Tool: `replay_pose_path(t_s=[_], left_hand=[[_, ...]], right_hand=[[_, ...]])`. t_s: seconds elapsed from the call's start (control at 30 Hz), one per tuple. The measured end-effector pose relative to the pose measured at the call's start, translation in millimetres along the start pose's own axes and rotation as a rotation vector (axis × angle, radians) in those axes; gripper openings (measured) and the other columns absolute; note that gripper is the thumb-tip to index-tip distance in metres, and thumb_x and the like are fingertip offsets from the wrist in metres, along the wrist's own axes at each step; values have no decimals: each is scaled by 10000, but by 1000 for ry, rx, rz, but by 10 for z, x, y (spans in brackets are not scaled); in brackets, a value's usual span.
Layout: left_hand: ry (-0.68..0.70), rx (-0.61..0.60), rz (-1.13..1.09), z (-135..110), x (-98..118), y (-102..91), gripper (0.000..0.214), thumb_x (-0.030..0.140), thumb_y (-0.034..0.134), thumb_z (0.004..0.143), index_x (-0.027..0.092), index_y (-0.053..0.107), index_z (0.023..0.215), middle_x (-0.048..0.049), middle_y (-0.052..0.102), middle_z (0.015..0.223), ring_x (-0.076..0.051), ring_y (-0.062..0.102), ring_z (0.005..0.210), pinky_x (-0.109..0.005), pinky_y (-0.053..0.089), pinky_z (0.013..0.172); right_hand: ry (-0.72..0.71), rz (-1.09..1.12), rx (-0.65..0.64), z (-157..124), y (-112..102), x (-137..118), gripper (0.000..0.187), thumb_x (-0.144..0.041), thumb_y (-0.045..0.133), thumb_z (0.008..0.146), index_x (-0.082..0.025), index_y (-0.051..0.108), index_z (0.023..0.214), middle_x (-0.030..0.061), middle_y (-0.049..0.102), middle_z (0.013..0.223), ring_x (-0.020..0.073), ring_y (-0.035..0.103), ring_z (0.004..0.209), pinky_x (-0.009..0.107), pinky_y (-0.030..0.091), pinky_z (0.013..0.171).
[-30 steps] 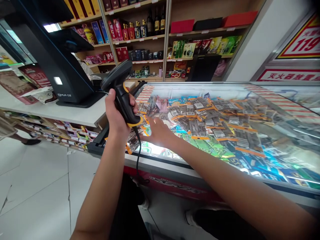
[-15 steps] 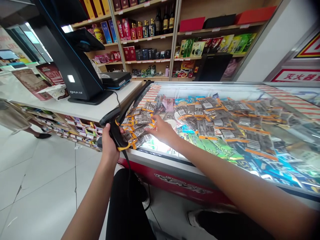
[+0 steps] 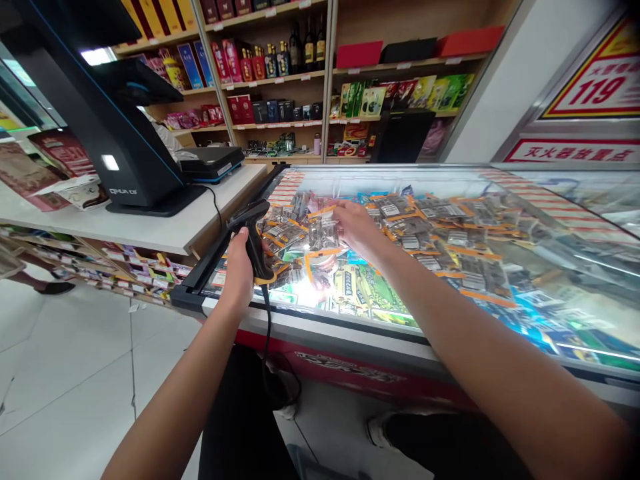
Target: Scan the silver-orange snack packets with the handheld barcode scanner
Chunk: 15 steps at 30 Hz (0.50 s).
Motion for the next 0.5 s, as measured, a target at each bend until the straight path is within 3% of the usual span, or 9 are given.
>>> replay_pose_path(t_s=[0.07,0.17,0.37,0.43,0.5], left_hand=[[117,-91,120,-23,150,102,427,609,564,914,192,636,853,-15,651,721,-109,516,510,-224,411,442],[209,-320,212,-25,326,408,417,609,555,931,200,631,891,-21,655,723,-125,508,527,-239,375,431],[178,-871,223,206,364,1193,506,618,473,962,172,628,780,-40,606,652,-140,509,575,-275,422,575],[142,-990,215,289,304,1336,503,618,483,959,172,627,778,-41,609,653,-141,509,579,-277,414,583],[99,-1036,197,349,236,1377,500,631,492,951,176,624,790,-37,604,644,-145,507,577,-279,404,579]], right_hand=[[-6,105,33,57,-134,-45,238,-255,659,825,-207,706,1054,5,626,814,135,545,667,251,444,606],[-102,142,102,103,-308,-169,267,-207,629,807,-207,727,1055,-13,576,774,122,480,622,248,408,585],[-260,55,266,171,-633,-291,393,-225,555,823,-222,725,1177,-20,528,775,125,449,609,252,402,567],[-288,9,356,197,-770,-285,416,-234,542,825,-210,718,1201,-17,523,780,125,444,592,258,396,558],[-301,-32,415,219,-878,-275,432,-243,532,829,-209,711,1220,-10,544,813,121,441,580,261,386,549]])
Point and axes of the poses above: each hand's wrist, its own z-axis towards the middle knuckle, its own y-axis out of the palm, x = y × z, the point moved 6 cm from there along z, towards the middle knuckle
